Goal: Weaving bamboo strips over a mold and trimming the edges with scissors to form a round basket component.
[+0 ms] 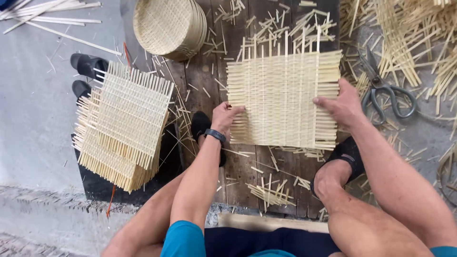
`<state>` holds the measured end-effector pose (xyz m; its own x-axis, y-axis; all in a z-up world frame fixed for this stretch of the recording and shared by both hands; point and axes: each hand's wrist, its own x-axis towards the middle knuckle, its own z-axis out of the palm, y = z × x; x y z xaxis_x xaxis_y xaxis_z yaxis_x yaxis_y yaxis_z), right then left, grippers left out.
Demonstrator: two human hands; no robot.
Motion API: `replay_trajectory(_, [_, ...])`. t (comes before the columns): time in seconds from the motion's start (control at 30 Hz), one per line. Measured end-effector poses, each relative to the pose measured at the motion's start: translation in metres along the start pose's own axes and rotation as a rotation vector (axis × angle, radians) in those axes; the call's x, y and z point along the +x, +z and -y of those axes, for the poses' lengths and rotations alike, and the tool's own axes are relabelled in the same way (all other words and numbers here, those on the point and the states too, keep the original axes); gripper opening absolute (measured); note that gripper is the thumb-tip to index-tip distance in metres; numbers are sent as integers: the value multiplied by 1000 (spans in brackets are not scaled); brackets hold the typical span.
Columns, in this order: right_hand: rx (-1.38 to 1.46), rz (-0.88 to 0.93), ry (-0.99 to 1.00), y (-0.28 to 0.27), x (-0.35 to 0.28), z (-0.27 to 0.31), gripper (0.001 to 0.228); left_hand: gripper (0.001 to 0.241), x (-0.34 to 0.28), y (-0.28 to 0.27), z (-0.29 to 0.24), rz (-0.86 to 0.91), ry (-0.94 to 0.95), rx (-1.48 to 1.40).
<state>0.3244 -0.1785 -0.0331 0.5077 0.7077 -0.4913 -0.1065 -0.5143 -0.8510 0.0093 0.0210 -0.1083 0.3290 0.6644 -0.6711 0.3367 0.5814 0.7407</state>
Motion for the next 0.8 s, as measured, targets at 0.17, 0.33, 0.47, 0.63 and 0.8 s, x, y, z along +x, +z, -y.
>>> replay_trajectory(0.17, [20, -55, -128, 6, 14, -44, 61, 46, -24, 13, -31, 0, -31, 35])
replay_trajectory(0.33, [123, -223, -153, -28, 8, -81, 65, 42, -22, 20, -23, 37, -7, -29])
replay_trajectory(0.47, [-412, -556, -11, -117, -1, -126, 36, 43, -24, 20, -24, 11, 6, -40])
replay_trajectory(0.63, [-1131, -527, 34, -204, -22, -207, 46, 51, -25, 22, -26, -20, 0, -23])
replay_trajectory(0.8, [-1578, -122, 128, -228, -10, -214, 25, 89, -48, 24, -44, -310, 212, 353])
